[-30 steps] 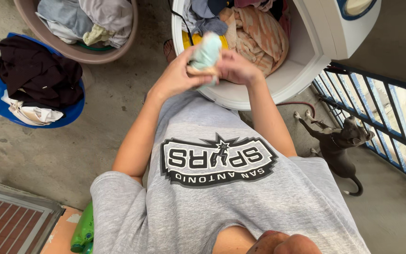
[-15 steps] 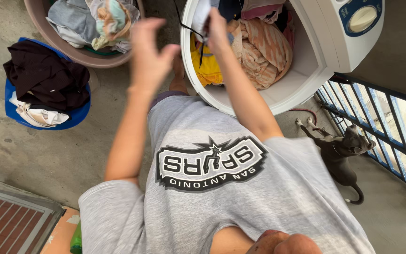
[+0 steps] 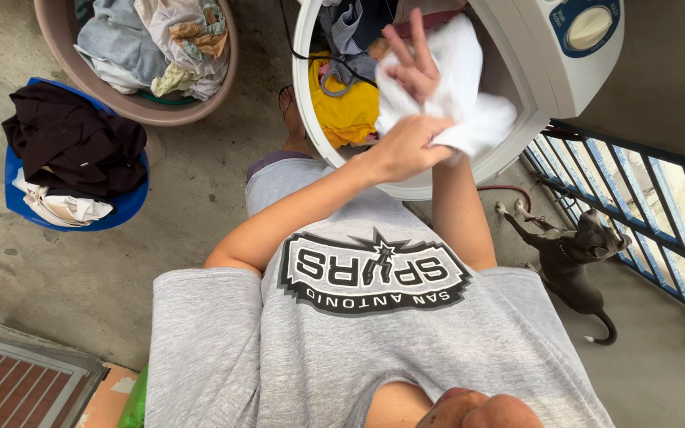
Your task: The person sorts items of clothing from various plastic tubs and places them into a top-loading washing machine.
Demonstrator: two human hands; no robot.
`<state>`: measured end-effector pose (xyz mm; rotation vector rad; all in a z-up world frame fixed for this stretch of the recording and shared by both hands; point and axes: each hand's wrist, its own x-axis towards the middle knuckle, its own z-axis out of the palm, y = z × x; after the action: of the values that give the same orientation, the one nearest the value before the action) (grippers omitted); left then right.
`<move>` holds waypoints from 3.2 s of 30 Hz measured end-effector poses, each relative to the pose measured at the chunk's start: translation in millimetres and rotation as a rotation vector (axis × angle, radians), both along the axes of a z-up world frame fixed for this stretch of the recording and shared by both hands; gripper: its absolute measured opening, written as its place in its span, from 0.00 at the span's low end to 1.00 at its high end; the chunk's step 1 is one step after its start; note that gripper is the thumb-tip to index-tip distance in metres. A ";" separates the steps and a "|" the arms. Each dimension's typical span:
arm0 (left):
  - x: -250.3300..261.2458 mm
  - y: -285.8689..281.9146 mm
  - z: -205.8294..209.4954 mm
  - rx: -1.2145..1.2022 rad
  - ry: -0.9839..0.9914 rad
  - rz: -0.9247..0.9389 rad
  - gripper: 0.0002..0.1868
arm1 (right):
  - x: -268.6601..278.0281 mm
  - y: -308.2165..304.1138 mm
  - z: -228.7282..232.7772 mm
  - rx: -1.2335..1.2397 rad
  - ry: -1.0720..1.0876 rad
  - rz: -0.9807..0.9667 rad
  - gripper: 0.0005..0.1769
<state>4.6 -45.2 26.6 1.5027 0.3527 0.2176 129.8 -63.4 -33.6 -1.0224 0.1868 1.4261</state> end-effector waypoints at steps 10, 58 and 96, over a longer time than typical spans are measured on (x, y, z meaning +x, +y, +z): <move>-151.2 85.5 -90.6 -0.542 0.351 0.681 0.17 | -19.0 -38.1 -84.2 0.245 -0.569 0.838 0.36; -25.1 83.3 -4.7 0.115 0.348 0.076 0.18 | 50.5 -60.9 19.7 0.271 -0.448 -0.102 0.11; -251.5 182.8 45.1 0.842 0.252 1.063 0.12 | 16.8 60.7 -172.3 0.150 -2.015 0.236 0.15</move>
<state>-246.9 137.6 71.8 2.0264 1.3825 1.1278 146.6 -2.7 -206.0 -1.8714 -1.4769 0.0485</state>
